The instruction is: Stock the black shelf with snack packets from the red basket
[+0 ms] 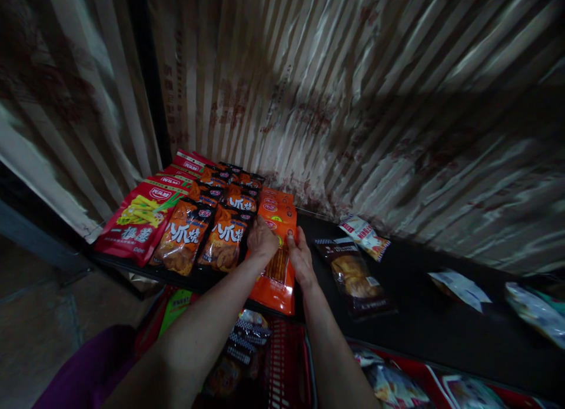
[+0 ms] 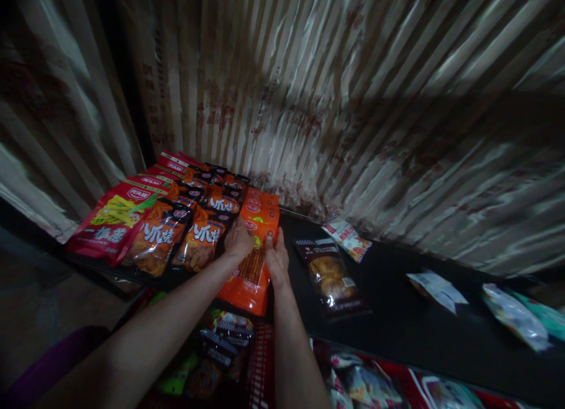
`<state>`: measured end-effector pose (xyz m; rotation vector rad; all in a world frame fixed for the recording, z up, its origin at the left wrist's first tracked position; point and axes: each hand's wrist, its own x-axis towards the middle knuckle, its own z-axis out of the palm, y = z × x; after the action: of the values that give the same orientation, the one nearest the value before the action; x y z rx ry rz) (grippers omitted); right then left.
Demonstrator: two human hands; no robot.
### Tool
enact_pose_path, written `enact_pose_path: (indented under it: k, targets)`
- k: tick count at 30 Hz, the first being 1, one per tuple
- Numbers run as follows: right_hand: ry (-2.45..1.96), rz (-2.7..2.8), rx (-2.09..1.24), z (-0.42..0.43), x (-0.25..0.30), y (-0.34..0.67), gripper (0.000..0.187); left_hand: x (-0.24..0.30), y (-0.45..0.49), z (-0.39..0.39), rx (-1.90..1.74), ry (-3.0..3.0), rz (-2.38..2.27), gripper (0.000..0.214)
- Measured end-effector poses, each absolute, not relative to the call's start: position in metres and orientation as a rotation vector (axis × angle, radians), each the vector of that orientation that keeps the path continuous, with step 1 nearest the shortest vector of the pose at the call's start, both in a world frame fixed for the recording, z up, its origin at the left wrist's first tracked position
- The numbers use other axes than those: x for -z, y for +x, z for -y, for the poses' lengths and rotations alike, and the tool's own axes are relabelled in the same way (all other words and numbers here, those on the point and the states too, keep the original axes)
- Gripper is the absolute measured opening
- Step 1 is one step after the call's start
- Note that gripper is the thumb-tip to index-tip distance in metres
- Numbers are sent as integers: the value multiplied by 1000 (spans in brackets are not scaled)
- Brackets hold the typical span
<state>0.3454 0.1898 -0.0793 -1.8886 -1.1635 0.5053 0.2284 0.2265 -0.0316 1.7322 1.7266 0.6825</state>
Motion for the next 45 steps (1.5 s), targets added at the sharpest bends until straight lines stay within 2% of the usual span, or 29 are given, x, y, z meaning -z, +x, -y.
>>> enact_pose_path:
  k: [9, 29, 35, 45]
  targets:
    - [-1996, 1151, -572, -191, 64, 335, 77, 39, 230, -225, -678, 1772, -1782, 60]
    - [-2067, 1201, -412, -195, 72, 330, 72, 37, 226, -216, -650, 1904, -1770, 63]
    - [-2060, 1173, -448, -194, 71, 331, 75, 35, 226, -212, -560, 1885, -1766, 68]
    - [-2038, 1184, -443, -194, 74, 332, 78, 36, 223, -207, -566, 1913, -1741, 65]
